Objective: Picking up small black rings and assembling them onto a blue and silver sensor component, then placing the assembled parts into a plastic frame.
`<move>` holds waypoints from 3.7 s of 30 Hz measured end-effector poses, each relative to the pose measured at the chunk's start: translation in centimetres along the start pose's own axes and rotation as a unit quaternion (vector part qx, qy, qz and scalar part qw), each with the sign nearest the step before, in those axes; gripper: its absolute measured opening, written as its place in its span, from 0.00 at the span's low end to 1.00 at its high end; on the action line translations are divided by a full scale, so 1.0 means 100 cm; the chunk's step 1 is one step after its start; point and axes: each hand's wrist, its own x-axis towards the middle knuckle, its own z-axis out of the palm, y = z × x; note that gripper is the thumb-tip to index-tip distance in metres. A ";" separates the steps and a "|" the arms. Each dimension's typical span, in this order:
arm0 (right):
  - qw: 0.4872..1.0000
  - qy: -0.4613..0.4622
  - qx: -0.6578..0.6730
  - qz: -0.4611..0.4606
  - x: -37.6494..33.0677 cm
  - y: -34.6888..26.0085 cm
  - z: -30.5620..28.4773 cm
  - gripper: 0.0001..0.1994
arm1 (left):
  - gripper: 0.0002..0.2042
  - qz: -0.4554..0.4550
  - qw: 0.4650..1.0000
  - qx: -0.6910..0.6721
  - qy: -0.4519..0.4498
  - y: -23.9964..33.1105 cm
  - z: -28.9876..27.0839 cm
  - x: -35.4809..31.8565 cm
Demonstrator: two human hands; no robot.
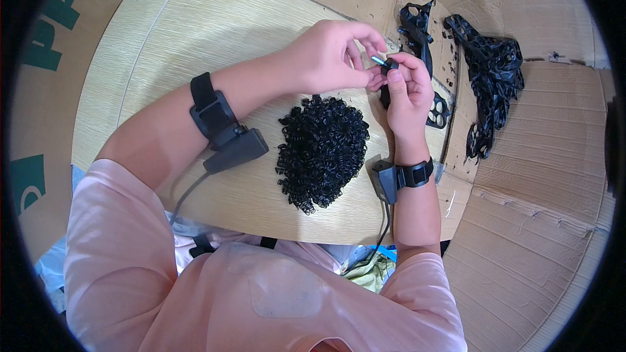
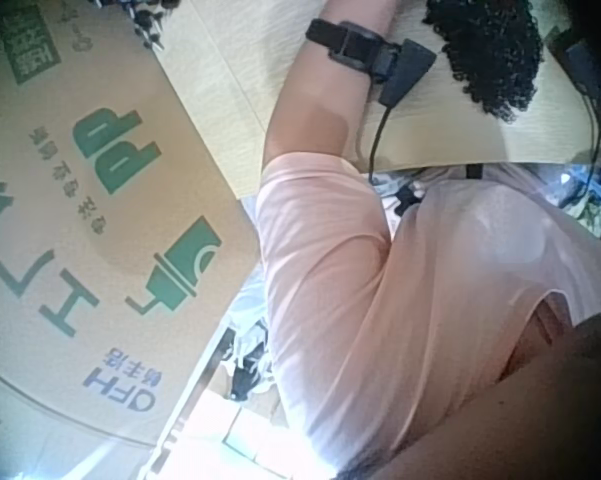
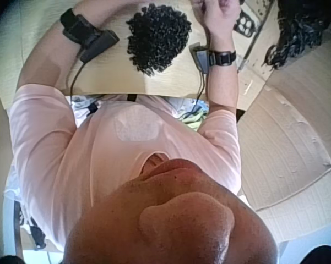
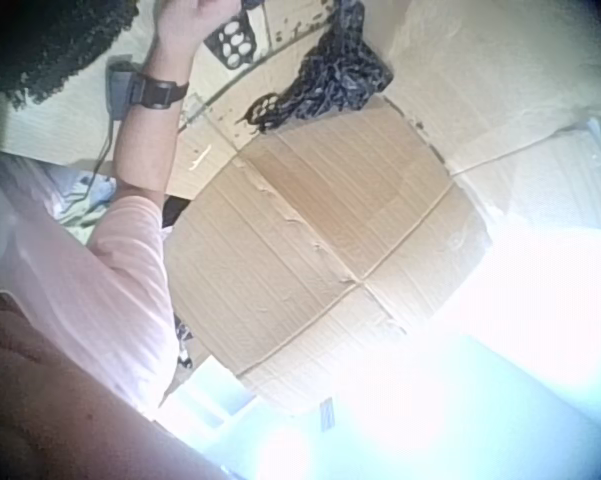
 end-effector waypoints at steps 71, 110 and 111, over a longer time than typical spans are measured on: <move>0.998 -0.047 -0.013 -0.040 -0.006 -0.002 -0.003 0.13 | 0.02 0.025 0.999 -0.017 -0.017 -0.005 0.000 0.002; 0.994 0.083 -0.056 -0.045 0.001 -0.004 0.001 0.15 | 0.10 -0.001 0.964 -0.143 -0.225 0.008 -0.009 -0.001; 0.994 0.084 -0.057 -0.045 0.000 -0.005 0.001 0.15 | 0.10 0.000 0.964 -0.143 -0.226 0.009 -0.009 -0.001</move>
